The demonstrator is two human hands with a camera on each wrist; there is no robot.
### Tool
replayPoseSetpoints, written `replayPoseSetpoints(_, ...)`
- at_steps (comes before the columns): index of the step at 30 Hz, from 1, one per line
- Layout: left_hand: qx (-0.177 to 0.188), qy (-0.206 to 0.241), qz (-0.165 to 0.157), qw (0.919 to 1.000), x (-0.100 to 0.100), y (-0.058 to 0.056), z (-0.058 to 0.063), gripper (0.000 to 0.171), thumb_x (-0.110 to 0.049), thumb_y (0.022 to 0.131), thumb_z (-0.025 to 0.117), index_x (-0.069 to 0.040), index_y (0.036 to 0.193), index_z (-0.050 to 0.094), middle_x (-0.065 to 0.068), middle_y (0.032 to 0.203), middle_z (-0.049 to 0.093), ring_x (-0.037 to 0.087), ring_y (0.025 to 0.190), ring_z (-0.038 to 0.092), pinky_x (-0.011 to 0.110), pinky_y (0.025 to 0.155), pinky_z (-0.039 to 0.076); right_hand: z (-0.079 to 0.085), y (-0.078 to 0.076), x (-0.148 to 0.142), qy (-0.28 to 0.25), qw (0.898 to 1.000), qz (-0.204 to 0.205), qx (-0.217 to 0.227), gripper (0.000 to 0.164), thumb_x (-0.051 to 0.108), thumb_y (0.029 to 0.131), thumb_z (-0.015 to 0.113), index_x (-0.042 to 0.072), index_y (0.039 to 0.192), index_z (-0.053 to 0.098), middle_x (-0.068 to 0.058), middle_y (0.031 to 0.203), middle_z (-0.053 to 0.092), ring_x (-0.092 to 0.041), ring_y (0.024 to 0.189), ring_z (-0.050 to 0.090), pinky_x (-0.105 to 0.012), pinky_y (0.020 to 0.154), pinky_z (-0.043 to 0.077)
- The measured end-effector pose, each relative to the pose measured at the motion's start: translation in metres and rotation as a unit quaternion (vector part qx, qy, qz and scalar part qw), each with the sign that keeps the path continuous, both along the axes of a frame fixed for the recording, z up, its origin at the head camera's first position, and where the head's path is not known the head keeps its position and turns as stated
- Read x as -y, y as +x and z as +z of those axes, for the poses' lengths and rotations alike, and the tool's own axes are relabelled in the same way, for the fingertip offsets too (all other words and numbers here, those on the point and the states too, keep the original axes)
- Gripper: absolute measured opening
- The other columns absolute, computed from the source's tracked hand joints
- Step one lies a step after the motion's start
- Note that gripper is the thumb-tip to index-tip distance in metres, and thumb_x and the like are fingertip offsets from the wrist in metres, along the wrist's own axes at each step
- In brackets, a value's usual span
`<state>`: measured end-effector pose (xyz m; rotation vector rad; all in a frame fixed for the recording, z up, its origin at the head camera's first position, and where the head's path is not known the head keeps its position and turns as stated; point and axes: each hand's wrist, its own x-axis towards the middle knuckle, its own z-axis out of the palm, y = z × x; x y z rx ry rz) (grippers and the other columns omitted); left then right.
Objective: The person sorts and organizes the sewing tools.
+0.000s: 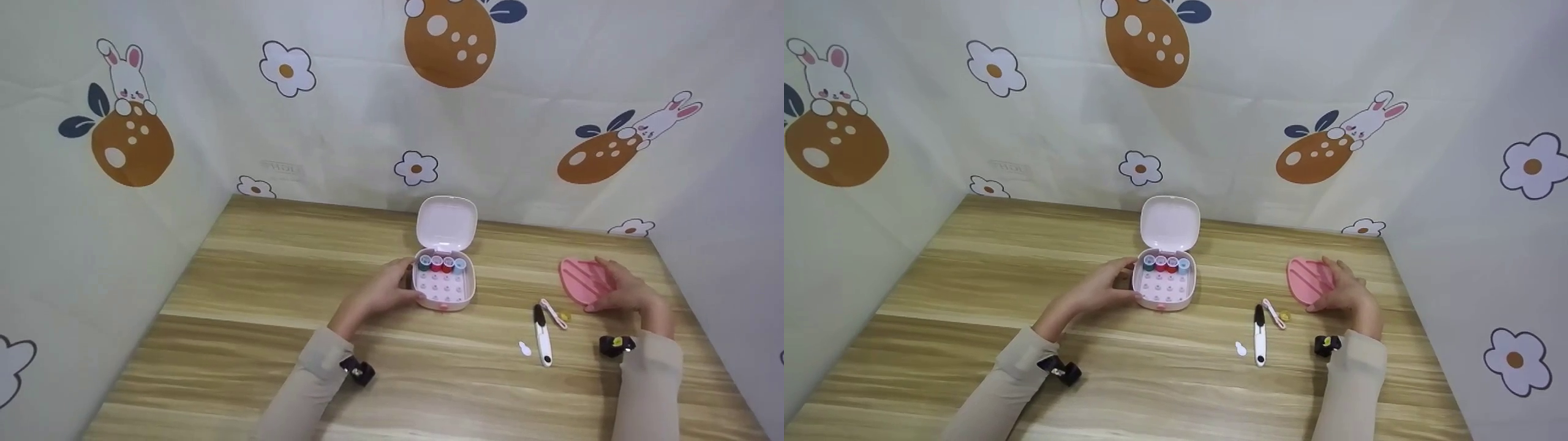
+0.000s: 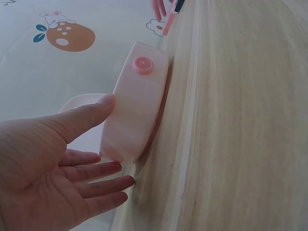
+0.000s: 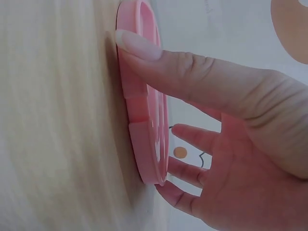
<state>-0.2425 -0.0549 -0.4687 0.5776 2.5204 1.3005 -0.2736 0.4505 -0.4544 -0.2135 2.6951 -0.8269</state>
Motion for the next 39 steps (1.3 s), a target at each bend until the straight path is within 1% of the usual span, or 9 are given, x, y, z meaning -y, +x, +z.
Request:
replayPoseSetpoints(5,-0.002,-0.007,0.001,1.0000,0.000,-0.001,0.001,0.074,-0.017,0.095,0.078,-0.001,0.158,0.043,0.021,0.159,0.049,0.036,0.149,0.045,0.048,0.127,0.035,0.000,0.001,-0.001,0.016,1.000,-0.007,0.008,0.123,0.012,0.074,0.092,-0.012,0.161,0.009,-0.048,0.160,0.004,-0.075,0.142,0.006,-0.087,0.113,0.011)
replayPoseSetpoints(12,-0.008,-0.016,-0.001,0.9998,0.000,-0.001,0.000,0.076,-0.017,0.094,0.080,0.000,0.158,0.043,0.022,0.159,0.049,0.036,0.149,0.045,0.048,0.127,0.034,-0.003,0.002,-0.003,0.031,1.000,0.001,0.005,0.121,0.015,0.076,0.092,-0.014,0.160,0.010,-0.051,0.157,0.009,-0.075,0.139,0.016,-0.085,0.113,0.020)
replayPoseSetpoints(20,0.000,-0.015,0.005,0.9999,-0.001,-0.002,0.000,0.077,-0.019,0.094,0.080,-0.001,0.159,0.042,0.021,0.160,0.048,0.036,0.150,0.044,0.047,0.127,0.034,-0.001,0.002,-0.006,0.039,0.999,-0.001,0.021,0.121,0.017,0.078,0.092,-0.012,0.161,0.008,-0.052,0.154,0.009,-0.075,0.137,0.019,-0.084,0.113,0.022)
replayPoseSetpoints(26,0.002,-0.015,0.009,0.9998,0.000,-0.001,0.000,0.077,-0.019,0.094,0.081,-0.002,0.159,0.042,0.020,0.160,0.048,0.035,0.150,0.045,0.047,0.127,0.035,-0.002,-0.001,-0.005,0.023,0.999,0.006,0.025,0.124,0.017,0.077,0.092,-0.013,0.160,0.006,-0.053,0.155,0.005,-0.076,0.138,0.014,-0.085,0.113,0.019)
replayPoseSetpoints(28,0.002,-0.016,0.010,0.9998,-0.001,-0.001,0.001,0.078,-0.019,0.094,0.081,-0.002,0.159,0.043,0.020,0.160,0.048,0.034,0.150,0.045,0.047,0.127,0.035,-0.003,-0.002,-0.005,0.018,1.000,0.013,0.019,0.124,0.016,0.076,0.093,-0.014,0.160,0.007,-0.053,0.155,0.005,-0.076,0.139,0.013,-0.085,0.113,0.019)
replayPoseSetpoints(33,-0.006,-0.015,0.007,0.9999,0.000,0.000,0.001,0.077,-0.020,0.093,0.081,-0.001,0.158,0.044,0.020,0.159,0.050,0.035,0.148,0.046,0.047,0.127,0.035,-0.007,-0.005,-0.008,-0.006,0.999,0.032,0.000,0.121,0.013,0.075,0.092,-0.014,0.160,0.011,-0.052,0.157,0.010,-0.073,0.141,0.014,-0.083,0.114,0.019)
replayPoseSetpoints(35,-0.009,-0.014,0.005,0.9999,0.000,0.000,0.001,0.077,-0.019,0.093,0.081,0.000,0.158,0.044,0.021,0.158,0.050,0.036,0.148,0.046,0.048,0.127,0.035,-0.008,-0.005,-0.009,-0.019,0.999,0.030,-0.001,0.120,0.012,0.075,0.092,-0.013,0.160,0.012,-0.051,0.157,0.011,-0.072,0.142,0.014,-0.083,0.115,0.018)
replayPoseSetpoints(39,-0.008,-0.002,0.001,1.0000,0.000,0.000,0.001,0.076,-0.017,0.093,0.081,0.002,0.157,0.044,0.024,0.157,0.050,0.038,0.148,0.046,0.048,0.127,0.034,-0.010,-0.006,-0.009,-0.039,0.999,0.023,-0.012,0.115,0.009,0.075,0.092,-0.017,0.158,0.017,-0.051,0.156,0.018,-0.068,0.143,0.019,-0.081,0.116,0.020)
